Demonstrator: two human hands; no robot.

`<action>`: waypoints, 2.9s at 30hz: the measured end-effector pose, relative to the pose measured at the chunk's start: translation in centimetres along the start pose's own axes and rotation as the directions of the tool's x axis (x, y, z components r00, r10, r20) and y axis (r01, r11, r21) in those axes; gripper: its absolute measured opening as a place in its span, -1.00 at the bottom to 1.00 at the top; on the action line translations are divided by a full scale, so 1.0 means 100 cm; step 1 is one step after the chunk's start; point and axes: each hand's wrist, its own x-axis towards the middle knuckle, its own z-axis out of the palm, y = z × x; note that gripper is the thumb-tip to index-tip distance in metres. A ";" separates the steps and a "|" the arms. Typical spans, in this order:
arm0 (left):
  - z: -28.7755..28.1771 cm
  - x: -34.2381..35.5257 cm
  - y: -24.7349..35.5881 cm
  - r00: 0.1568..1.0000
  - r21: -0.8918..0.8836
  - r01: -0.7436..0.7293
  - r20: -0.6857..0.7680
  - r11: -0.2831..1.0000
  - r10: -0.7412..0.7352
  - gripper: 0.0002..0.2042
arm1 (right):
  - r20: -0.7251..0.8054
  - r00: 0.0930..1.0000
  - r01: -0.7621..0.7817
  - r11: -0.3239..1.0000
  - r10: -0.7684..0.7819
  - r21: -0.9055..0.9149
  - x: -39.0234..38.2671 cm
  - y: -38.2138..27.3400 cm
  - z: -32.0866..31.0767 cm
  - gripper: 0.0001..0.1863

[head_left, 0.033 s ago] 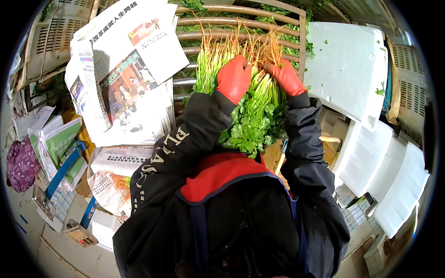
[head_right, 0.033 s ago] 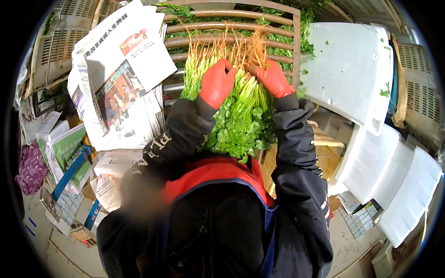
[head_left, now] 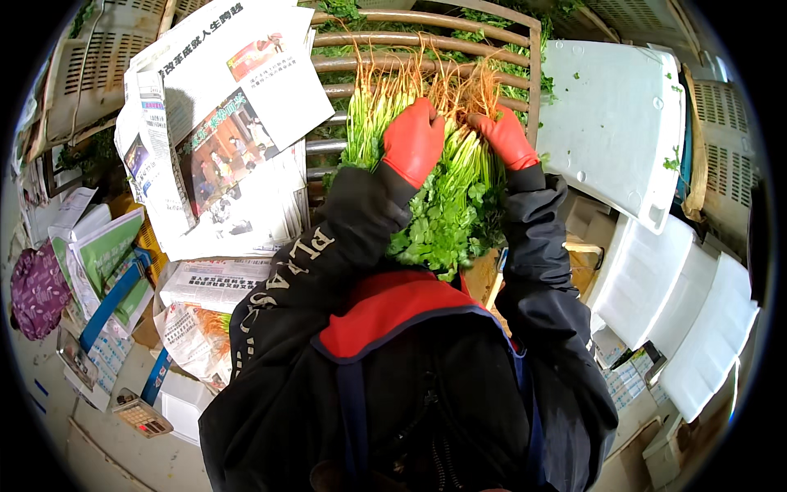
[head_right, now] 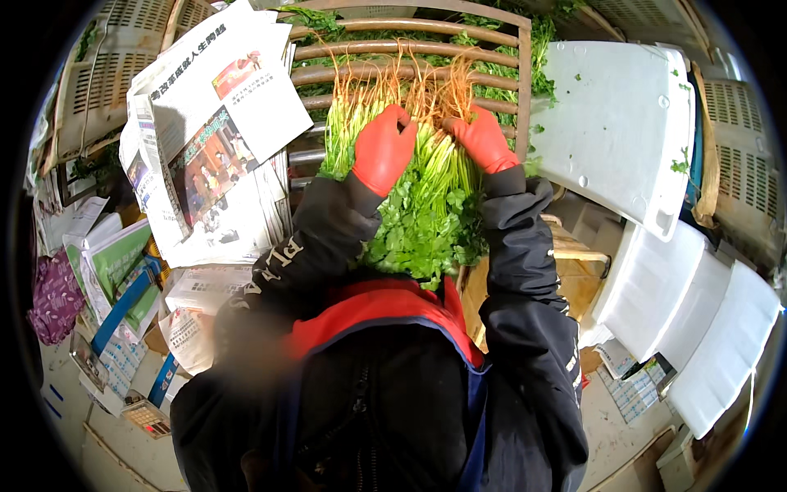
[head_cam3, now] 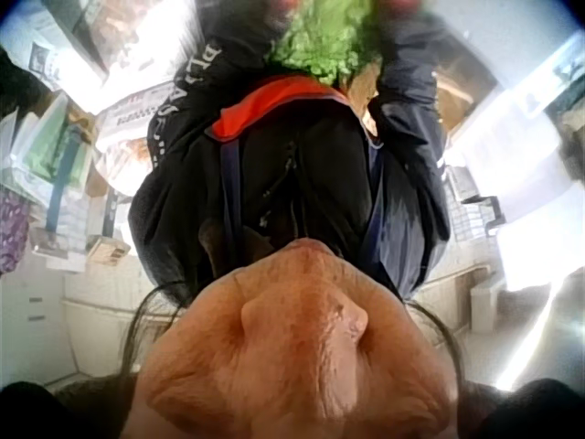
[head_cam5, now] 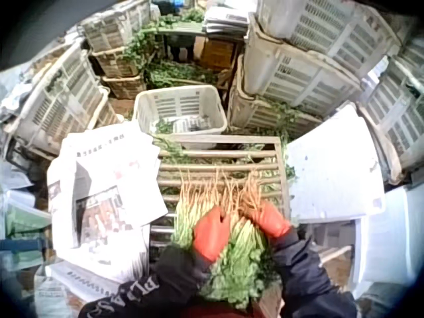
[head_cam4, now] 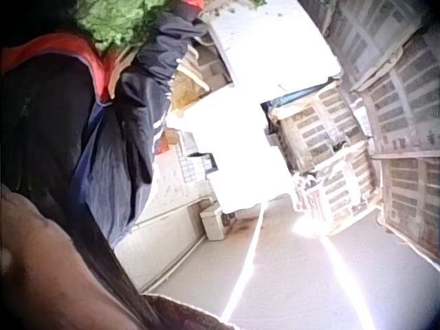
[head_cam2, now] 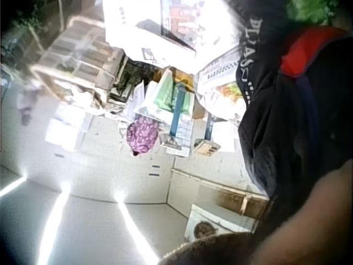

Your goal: The person removes cilantro from a plastic crate, pulls away debris by hand, organizes the stems into bundles, trims the ends with scissors, and places the bundles into a cardboard box lined with newspaper.

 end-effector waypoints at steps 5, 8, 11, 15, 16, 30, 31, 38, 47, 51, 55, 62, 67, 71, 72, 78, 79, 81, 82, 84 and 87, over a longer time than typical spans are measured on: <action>0.003 -0.003 -0.002 0.992 0.136 -0.060 -0.105 0.989 0.074 -0.76 | -0.031 0.999 -0.025 0.998 0.027 0.054 0.024 0.000 0.011 -0.64; 0.002 0.003 -0.010 0.999 0.042 -0.002 -0.053 0.999 0.004 -0.68 | 0.089 0.996 -0.056 0.948 0.029 0.315 0.024 -0.003 0.009 -0.62; -0.010 0.005 -0.015 0.975 -0.262 0.187 0.167 0.947 -0.146 -0.66 | 0.082 0.996 -0.063 0.876 0.026 0.478 0.011 -0.017 0.007 -0.56; 0.008 -0.012 0.005 0.997 -0.153 -0.005 -0.074 0.988 -0.006 -0.74 | 0.216 0.976 -0.074 0.972 0.025 0.224 0.024 -0.023 0.005 -0.49; 0.008 -0.015 0.005 0.998 -0.159 -0.001 -0.068 0.987 -0.010 -0.76 | 0.271 0.962 -0.074 0.990 0.038 0.123 0.029 -0.026 0.005 -0.49; -0.047 -0.046 -0.047 0.968 0.367 -0.247 0.140 0.897 0.209 -0.77 | 0.119 0.993 0.000 0.991 -0.016 0.133 -0.001 -0.019 0.000 -0.61; -0.054 -0.047 -0.046 0.963 0.206 -0.266 0.010 0.942 0.270 -0.80 | 0.121 0.992 0.017 0.987 -0.036 0.159 -0.004 -0.019 -0.002 -0.61; -0.055 -0.021 -0.012 0.970 -0.081 -0.194 -0.166 0.978 0.179 -0.82 | 0.187 0.982 -0.074 0.972 0.032 0.221 0.000 -0.033 -0.002 -0.72; -0.014 0.014 -0.017 0.867 -0.170 0.064 0.498 0.983 0.029 -0.70 | 0.122 0.992 -0.058 0.971 0.030 0.230 -0.020 -0.033 -0.005 -0.71; -0.038 0.017 -0.008 0.666 -0.295 0.451 0.739 0.842 -0.098 -0.69 | 0.126 0.992 -0.042 0.982 0.018 0.186 -0.021 -0.028 -0.008 -0.72; -0.015 -0.015 -0.029 0.931 -0.553 0.206 0.365 0.807 0.012 -0.73 | 0.093 0.995 0.020 0.993 -0.031 0.118 -0.016 -0.022 -0.007 -0.72; -0.005 -0.024 -0.008 0.977 -0.055 -0.120 0.171 0.991 0.128 -0.77 | 0.420 0.896 0.119 0.989 -0.143 0.083 0.009 -0.034 -0.003 -0.66; -0.018 -0.020 -0.004 0.992 -0.216 -0.052 0.103 0.975 0.076 -0.75 | 0.249 0.968 0.065 0.992 -0.035 -0.112 0.002 -0.030 -0.001 -0.62; -0.031 -0.005 0.003 0.992 0.110 -0.099 -0.067 0.989 0.106 -0.64 | 0.066 0.997 0.034 0.994 -0.027 -0.105 -0.010 -0.015 -0.003 -0.62; -0.021 0.001 -0.003 0.970 0.281 -0.170 -0.122 0.945 0.210 -0.62 | 0.081 0.996 0.059 0.989 -0.048 -0.136 -0.015 -0.024 -0.003 -0.62; 0.005 -0.004 -0.016 0.976 0.424 -0.214 0.132 0.880 0.174 -0.63 | 0.076 0.997 0.011 0.998 -0.005 -0.070 -0.063 -0.038 -0.035 -0.79; 0.007 -0.005 -0.017 0.978 0.420 -0.205 0.122 0.884 0.169 -0.64 | 0.104 0.992 -0.071 0.997 0.073 -0.021 -0.060 -0.043 -0.041 -0.80; 0.012 -0.007 -0.021 0.979 0.359 -0.205 0.065 0.910 0.194 -0.68 | 0.095 0.993 -0.058 0.996 0.064 -0.061 -0.034 -0.032 -0.034 -0.73; 0.011 -0.005 -0.020 0.984 0.318 -0.180 0.062 0.931 0.169 -0.68 | 0.091 0.994 -0.049 0.996 0.056 -0.080 -0.016 -0.026 -0.028 -0.70; 0.005 -0.006 -0.019 0.991 0.237 -0.133 0.059 0.962 0.123 -0.67 | 0.141 0.990 -0.019 0.996 0.031 -0.083 0.014 -0.021 -0.012 -0.68; -0.001 -0.007 -0.016 0.990 0.149 -0.141 0.043 0.979 0.136 -0.71 | 0.153 0.988 -0.028 0.998 0.036 -0.055 0.045 0.003 -0.006 -0.67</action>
